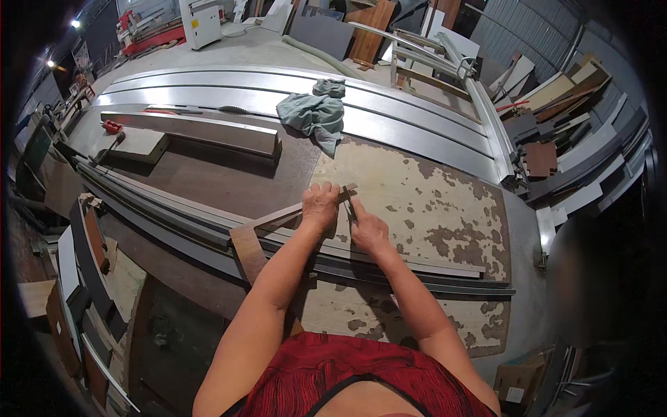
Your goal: The person positions wooden pieces on a workbench using a square ruler and cuts a wooden piece using a utility knife.
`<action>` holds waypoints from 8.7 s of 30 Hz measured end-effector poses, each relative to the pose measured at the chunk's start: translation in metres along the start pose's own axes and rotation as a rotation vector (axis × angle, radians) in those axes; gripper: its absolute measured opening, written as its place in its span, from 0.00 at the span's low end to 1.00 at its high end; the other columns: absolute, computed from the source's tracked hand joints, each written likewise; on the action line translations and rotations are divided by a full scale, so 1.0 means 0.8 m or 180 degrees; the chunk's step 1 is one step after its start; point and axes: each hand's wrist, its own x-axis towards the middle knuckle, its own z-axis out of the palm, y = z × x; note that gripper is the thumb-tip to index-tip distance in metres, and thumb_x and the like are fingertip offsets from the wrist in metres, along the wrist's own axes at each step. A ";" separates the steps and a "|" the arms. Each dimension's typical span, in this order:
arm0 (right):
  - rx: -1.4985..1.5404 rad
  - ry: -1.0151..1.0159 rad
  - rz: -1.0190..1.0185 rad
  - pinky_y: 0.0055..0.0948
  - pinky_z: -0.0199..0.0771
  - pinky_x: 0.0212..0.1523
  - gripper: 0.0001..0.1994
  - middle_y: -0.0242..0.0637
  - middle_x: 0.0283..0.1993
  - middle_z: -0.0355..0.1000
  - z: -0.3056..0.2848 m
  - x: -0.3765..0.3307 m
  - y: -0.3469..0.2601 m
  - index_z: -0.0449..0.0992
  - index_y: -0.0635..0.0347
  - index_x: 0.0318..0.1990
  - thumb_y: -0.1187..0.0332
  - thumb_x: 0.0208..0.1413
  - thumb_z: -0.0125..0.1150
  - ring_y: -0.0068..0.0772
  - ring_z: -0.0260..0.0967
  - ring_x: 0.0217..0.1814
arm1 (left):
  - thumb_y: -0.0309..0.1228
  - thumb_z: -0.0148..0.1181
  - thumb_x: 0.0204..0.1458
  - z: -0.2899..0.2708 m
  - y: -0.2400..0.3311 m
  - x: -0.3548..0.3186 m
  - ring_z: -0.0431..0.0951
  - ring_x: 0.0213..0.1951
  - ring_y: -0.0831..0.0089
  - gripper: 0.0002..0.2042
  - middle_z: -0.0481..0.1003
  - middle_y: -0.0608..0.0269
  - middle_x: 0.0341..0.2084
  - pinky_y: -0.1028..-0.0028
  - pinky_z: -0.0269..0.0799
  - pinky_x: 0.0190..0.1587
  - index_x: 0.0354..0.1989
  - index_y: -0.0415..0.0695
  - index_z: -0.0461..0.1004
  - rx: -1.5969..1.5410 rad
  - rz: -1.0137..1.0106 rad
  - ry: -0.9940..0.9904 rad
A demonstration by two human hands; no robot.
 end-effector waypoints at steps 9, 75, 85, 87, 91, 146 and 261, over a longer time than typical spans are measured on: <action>-0.0043 0.0082 0.0037 0.54 0.70 0.43 0.30 0.55 0.34 0.75 -0.001 0.024 0.000 0.58 0.47 0.64 0.69 0.50 0.50 0.59 0.73 0.39 | 0.31 0.58 0.46 0.003 0.003 0.005 0.73 0.38 0.58 0.12 0.72 0.62 0.34 0.59 0.68 0.35 0.41 0.50 0.72 0.0062 0.0018 -0.0148; -0.0161 -0.0084 -0.0004 0.52 0.70 0.45 0.32 0.55 0.36 0.75 -0.003 -0.004 0.008 0.55 0.46 0.66 0.68 0.49 0.51 0.58 0.73 0.40 | 0.32 0.56 0.48 0.001 0.004 0.000 0.73 0.38 0.58 0.10 0.72 0.62 0.34 0.59 0.68 0.36 0.39 0.49 0.72 0.0110 -0.0011 -0.0088; -0.0036 0.0032 -0.0197 0.52 0.72 0.42 0.30 0.53 0.33 0.75 -0.015 -0.031 0.025 0.57 0.48 0.65 0.66 0.51 0.52 0.58 0.74 0.37 | 0.30 0.56 0.48 0.003 -0.001 0.001 0.73 0.38 0.57 0.09 0.72 0.61 0.33 0.58 0.69 0.35 0.39 0.49 0.73 -0.0020 -0.0048 -0.0058; 0.0116 0.0151 -0.0209 0.51 0.72 0.42 0.30 0.54 0.33 0.74 -0.015 -0.031 0.025 0.58 0.48 0.65 0.65 0.51 0.53 0.58 0.74 0.37 | 0.30 0.56 0.48 0.003 0.000 0.002 0.73 0.37 0.57 0.08 0.72 0.61 0.32 0.59 0.69 0.35 0.38 0.49 0.73 0.0059 0.0027 0.0027; 0.0141 0.0251 -0.0177 0.51 0.71 0.42 0.30 0.53 0.34 0.74 -0.020 -0.024 0.012 0.58 0.47 0.64 0.65 0.51 0.52 0.58 0.73 0.37 | 0.30 0.56 0.48 0.002 -0.001 0.001 0.74 0.38 0.57 0.07 0.73 0.61 0.32 0.59 0.69 0.35 0.36 0.48 0.73 0.0038 0.0009 0.0034; -0.0236 0.0109 -0.0116 0.52 0.72 0.40 0.30 0.52 0.33 0.75 -0.001 -0.016 0.007 0.58 0.49 0.64 0.69 0.50 0.52 0.56 0.75 0.37 | 0.29 0.57 0.45 0.002 -0.003 0.001 0.74 0.37 0.57 0.08 0.73 0.62 0.33 0.59 0.69 0.36 0.35 0.48 0.73 -0.0010 -0.0033 0.0007; -0.0091 0.0026 -0.0122 0.52 0.71 0.43 0.30 0.53 0.34 0.75 -0.017 -0.010 0.006 0.58 0.48 0.64 0.67 0.50 0.54 0.56 0.74 0.39 | 0.30 0.55 0.48 0.002 -0.001 0.001 0.73 0.38 0.57 0.07 0.73 0.61 0.33 0.58 0.69 0.36 0.36 0.48 0.73 -0.0064 -0.0056 0.0005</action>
